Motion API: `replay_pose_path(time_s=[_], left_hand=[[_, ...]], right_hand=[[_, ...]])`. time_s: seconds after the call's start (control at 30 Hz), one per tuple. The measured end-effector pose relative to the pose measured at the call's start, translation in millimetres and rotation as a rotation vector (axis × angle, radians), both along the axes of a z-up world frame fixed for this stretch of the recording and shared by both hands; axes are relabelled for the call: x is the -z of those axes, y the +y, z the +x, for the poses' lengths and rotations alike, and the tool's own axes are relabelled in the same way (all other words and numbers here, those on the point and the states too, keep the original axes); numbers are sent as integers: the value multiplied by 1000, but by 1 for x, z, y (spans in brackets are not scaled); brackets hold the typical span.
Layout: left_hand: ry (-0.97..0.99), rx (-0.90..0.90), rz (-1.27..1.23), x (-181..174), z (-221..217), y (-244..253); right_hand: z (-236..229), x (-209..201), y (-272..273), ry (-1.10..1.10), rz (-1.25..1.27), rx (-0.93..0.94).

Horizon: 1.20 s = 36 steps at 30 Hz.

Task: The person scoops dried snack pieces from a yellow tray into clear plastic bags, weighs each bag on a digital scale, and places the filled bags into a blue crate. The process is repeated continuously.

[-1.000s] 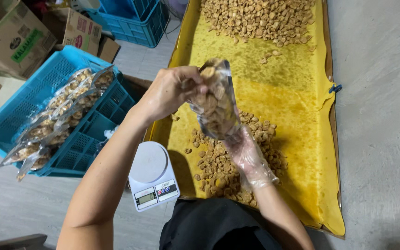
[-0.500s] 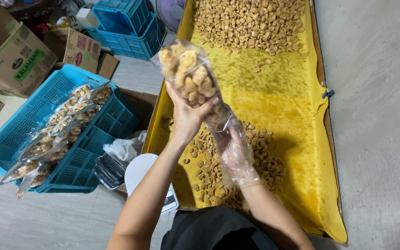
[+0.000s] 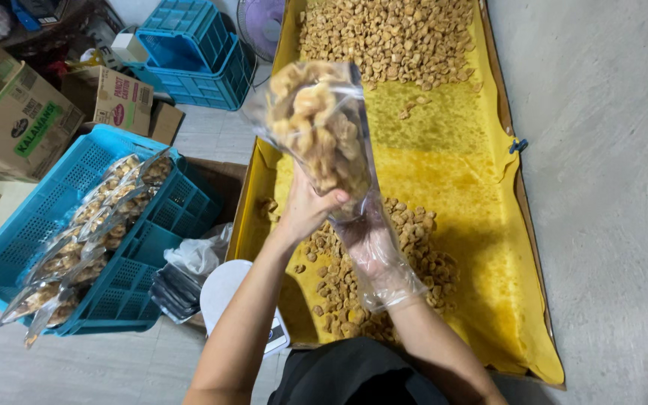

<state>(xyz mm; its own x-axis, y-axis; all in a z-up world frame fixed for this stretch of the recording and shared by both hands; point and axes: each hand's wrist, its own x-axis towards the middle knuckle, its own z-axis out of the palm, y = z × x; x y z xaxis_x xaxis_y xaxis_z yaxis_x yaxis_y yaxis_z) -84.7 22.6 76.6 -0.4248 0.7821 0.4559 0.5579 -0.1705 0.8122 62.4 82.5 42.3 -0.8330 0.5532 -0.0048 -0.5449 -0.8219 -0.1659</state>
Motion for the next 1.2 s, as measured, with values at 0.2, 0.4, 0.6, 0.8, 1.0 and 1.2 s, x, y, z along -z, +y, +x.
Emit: replay_pose_path(time_s=[0.2,0.4,0.6,0.8,1.0,1.2], left_hand=[[-354,-156,52,-10,14,4],[-228,14,-112,-33,9,-11],[-339,167,137,-14,-1,-2],[-191,88,49,6,-1,6],[-481,16,80,-13,10,-4],[-353,36,-87,-25,9,-5]], right_hand=[[3,8,-1,-26,168,132],[4,16,1,-123,3,75],[2,10,0,-19,8,-32],[3,7,-7,-3,39,6],[3,21,-2,-78,135,6],[7,23,0,-96,65,13]])
